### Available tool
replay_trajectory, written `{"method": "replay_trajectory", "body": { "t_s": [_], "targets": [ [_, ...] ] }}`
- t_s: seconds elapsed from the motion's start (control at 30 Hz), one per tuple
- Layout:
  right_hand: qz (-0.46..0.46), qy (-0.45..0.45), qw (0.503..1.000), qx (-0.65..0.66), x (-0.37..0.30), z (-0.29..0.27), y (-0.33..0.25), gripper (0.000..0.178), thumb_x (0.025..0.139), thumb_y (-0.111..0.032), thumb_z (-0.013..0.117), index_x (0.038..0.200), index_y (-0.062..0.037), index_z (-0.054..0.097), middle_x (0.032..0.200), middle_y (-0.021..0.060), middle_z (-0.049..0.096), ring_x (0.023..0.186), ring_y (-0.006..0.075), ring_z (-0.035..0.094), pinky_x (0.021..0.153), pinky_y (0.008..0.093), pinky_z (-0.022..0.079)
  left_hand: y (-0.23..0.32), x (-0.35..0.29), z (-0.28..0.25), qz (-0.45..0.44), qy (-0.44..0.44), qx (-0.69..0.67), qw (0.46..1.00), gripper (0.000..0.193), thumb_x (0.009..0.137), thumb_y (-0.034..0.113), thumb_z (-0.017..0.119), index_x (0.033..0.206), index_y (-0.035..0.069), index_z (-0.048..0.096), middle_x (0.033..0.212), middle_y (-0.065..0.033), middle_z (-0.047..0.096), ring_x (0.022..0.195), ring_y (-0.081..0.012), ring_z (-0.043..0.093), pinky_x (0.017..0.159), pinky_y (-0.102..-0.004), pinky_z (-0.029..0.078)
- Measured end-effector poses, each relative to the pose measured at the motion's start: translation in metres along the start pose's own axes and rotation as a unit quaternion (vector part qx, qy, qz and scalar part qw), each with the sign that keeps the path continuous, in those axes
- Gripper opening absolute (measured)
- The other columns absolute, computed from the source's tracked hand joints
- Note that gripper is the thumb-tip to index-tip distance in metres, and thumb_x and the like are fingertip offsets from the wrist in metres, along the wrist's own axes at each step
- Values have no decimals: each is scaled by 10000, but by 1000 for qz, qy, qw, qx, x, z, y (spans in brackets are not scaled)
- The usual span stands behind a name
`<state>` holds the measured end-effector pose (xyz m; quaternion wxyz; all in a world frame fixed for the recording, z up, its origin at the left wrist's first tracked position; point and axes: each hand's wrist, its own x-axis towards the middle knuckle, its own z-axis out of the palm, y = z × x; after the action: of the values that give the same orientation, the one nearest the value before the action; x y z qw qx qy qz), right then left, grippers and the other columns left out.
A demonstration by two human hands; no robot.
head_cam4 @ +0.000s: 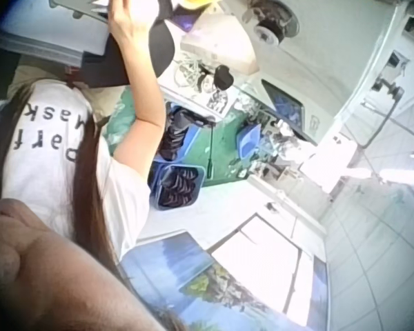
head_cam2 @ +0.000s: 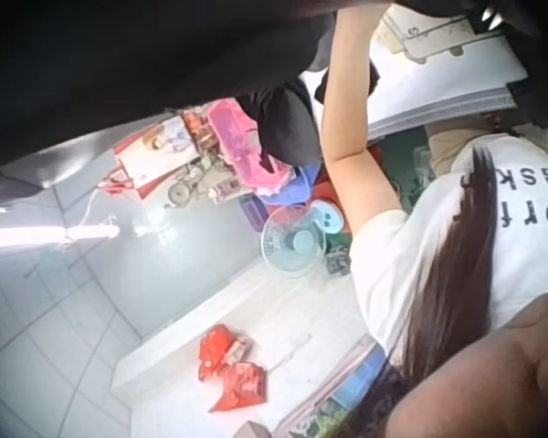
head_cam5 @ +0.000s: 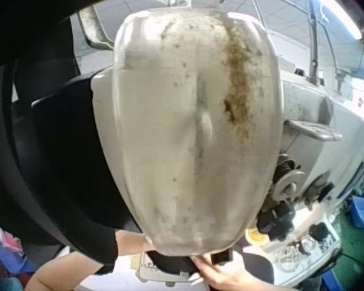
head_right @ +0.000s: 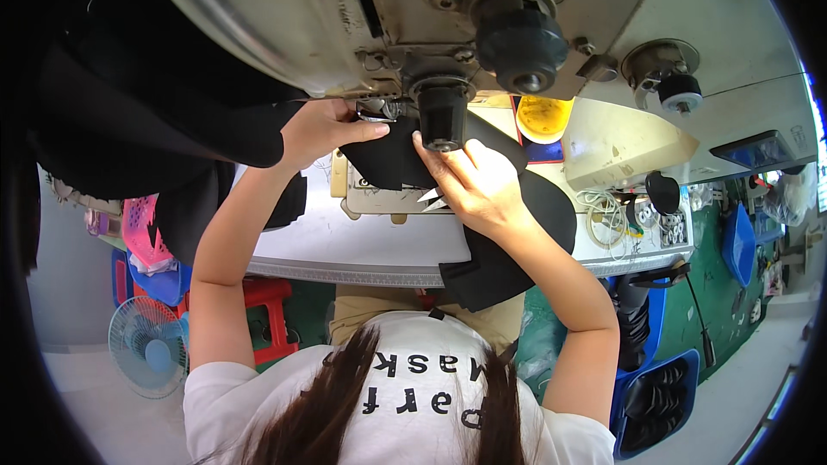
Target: The person cuts and arranges fabric pieces using snips, adjusts settings on a sewing machine's touchscreen, and stitches the fabric pieces together using the sewing machine while trimming threads with snips.
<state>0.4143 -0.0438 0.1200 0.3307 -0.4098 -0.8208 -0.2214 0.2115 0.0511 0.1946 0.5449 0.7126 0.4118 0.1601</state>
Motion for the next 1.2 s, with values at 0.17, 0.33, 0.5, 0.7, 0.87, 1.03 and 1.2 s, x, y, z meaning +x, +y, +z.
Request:
{"method": "replay_trajectory", "body": {
  "t_s": [0.17,0.33,0.5,0.7,0.87,1.03,1.2],
  "targets": [
    [25,65,997,20,0,5,-4,643,475,8,581,1116,41,606,1206,187,576,530,175,506,501,260,431,-15,2,-1,38,31,-25,998,439,769,239,730,1096,-28,607,914,-29,632,830,-80,533,775,-219,415],
    [39,68,997,9,1,7,-9,619,502,-50,594,1116,23,614,1052,125,589,555,173,503,513,271,429,6,-4,-3,-2,8,-3,1000,425,780,249,713,1096,-19,616,964,-35,635,891,-85,530,834,-221,396],
    [49,66,996,14,2,6,-12,626,509,-106,610,1125,10,612,900,65,602,589,174,507,523,281,427,-20,15,-9,20,26,63,997,433,798,269,681,1156,36,609,1018,-38,657,915,-91,576,841,-205,420],
    [58,73,996,12,2,8,-14,635,501,-98,617,1126,14,612,860,67,594,585,175,508,523,281,426,-26,17,-12,44,-12,27,999,488,794,385,671,1180,93,609,1005,-30,661,903,-104,576,832,-206,411],
    [70,63,995,9,1,7,-15,655,501,-97,622,1146,14,605,783,57,554,575,173,502,521,282,423,1,10,-7,-22,1,64,998,469,810,303,683,1178,28,591,1047,-44,642,957,-112,551,880,-222,391],
    [87,52,994,32,5,5,-16,663,495,-10,592,1158,9,597,1053,121,588,721,226,598,607,291,490,0,8,-11,-9,-7,63,998,486,792,303,703,1186,43,587,1094,-58,629,1017,-142,531,918,-264,384],
    [81,47,994,50,7,1,-11,672,500,16,592,1172,2,587,1185,148,591,857,247,647,694,302,529,-22,27,-14,25,-3,89,996,468,782,285,715,1169,48,598,1116,-88,629,1018,-168,542,914,-296,402]
  ]
}}
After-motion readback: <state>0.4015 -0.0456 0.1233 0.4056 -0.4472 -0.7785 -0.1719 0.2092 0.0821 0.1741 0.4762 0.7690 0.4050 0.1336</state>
